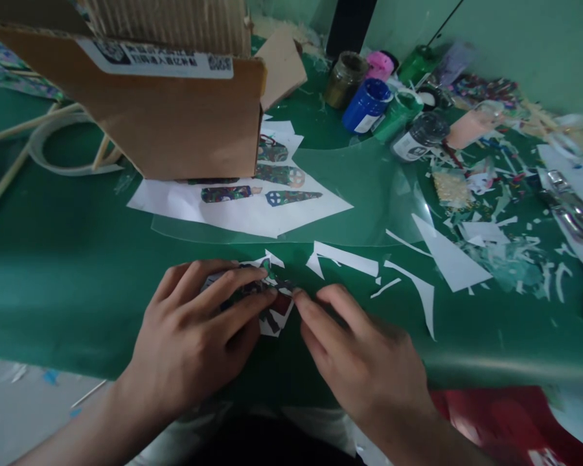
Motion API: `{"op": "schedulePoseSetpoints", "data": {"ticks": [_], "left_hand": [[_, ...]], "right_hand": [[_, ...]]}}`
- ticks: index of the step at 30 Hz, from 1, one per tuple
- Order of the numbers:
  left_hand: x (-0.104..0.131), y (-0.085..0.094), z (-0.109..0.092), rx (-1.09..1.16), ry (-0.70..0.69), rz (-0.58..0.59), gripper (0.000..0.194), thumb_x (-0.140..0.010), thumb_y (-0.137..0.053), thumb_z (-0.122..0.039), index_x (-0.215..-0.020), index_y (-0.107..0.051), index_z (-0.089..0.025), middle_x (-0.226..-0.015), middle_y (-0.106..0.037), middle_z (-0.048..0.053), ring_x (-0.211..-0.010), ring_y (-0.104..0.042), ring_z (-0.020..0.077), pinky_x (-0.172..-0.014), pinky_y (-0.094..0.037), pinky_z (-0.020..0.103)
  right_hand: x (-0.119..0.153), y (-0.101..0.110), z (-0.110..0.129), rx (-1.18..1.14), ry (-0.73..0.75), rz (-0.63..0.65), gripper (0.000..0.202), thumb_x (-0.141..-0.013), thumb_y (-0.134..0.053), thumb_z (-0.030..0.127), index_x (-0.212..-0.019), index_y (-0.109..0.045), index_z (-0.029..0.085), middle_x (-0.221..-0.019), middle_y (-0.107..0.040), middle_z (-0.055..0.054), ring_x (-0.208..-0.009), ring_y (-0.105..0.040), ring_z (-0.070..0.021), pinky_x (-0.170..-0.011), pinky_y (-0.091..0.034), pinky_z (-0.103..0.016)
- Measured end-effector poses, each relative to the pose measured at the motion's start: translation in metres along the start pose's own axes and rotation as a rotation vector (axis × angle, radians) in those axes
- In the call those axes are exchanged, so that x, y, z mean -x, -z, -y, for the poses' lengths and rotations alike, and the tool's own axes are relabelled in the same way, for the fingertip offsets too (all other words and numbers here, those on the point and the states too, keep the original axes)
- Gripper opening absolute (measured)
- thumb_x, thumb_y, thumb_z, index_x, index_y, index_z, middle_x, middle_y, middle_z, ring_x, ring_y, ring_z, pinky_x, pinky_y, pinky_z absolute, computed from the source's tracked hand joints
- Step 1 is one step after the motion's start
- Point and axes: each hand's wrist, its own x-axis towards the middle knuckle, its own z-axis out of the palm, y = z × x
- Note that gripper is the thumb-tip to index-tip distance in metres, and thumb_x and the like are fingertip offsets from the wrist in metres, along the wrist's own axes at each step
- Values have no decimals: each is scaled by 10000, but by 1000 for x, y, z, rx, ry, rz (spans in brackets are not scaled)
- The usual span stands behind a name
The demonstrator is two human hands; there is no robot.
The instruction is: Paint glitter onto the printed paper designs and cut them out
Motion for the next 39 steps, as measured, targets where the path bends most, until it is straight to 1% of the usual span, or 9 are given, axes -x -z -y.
{"op": "schedulePoseSetpoints", "data": {"ticks": [4,8,20,23,25,29,32,36,39], "left_hand": [[0,0,0,-4,11,4,274,-850,-593,-152,-1064,-686,-294,-1103,-728,-4,-985,-641,270,-754,-483,442],[1,1,-1,-10,10,11,258,-854,-590,-166,-1051,-693,-296,-1105,-727,0,-988,-638,273,-752,-485,442],[-2,0,0,-23,0,14,259,-857,-584,-157,-1034,-695,-312,-1099,-730,-12,-973,-635,271,-723,-487,438],[-1,0,0,-24,-1,15,268,-851,-583,-153,-1032,-698,-316,-1099,-729,-11,-973,-639,269,-722,-491,436],[0,-1,1,-22,6,14,274,-848,-578,-152,-1030,-700,-316,-1106,-726,-7,-983,-640,267,-740,-499,438],[2,-2,1,-27,32,-17,273,-847,-563,-141,-1030,-696,-295,-1120,-724,3,-1023,-640,263,-801,-508,441],[2,-3,2,-11,33,-32,267,-856,-547,-133,-1040,-691,-263,-1130,-723,12,-1054,-634,259,-852,-505,443],[2,-3,0,-21,40,-46,274,-851,-544,-144,-1046,-697,-258,-1127,-725,10,-1041,-635,250,-848,-507,427],[2,-2,-2,-42,63,-50,267,-839,-542,-140,-999,-715,-265,-1109,-733,6,-1001,-641,246,-803,-508,414]], "right_hand": [[2,0,0,6,0,-10,266,-880,-551,82,-1106,-654,176,-908,-682,-19,-563,-557,-96,-469,-377,-239],[4,1,-2,23,-5,5,289,-875,-561,94,-1134,-651,187,-910,-680,-10,-557,-551,-98,-466,-380,-245],[11,3,-5,64,-3,-33,323,-842,-559,44,-1113,-680,172,-871,-687,-9,-568,-549,-78,-470,-381,-212],[14,6,-8,70,-12,-21,299,-869,-562,80,-1127,-675,182,-883,-686,-4,-552,-546,-76,-452,-363,-222],[14,8,-11,48,-23,-27,246,-893,-559,117,-1092,-687,189,-859,-680,3,-522,-530,-68,-432,-343,-226],[10,9,-12,-68,-67,-102,180,-920,-542,178,-1007,-699,174,-809,-650,0,-475,-473,-48,-419,-337,-210],[6,3,-7,-126,-53,-126,233,-927,-546,269,-1079,-689,167,-848,-645,-21,-506,-487,-57,-437,-355,-211],[6,-6,0,-65,9,-78,270,-951,-522,335,-1120,-694,214,-795,-623,-1,-511,-473,-63,-431,-308,-223],[7,-10,3,-10,26,-113,267,-960,-506,329,-1095,-707,216,-746,-608,6,-489,-438,-63,-428,-276,-226]]}}
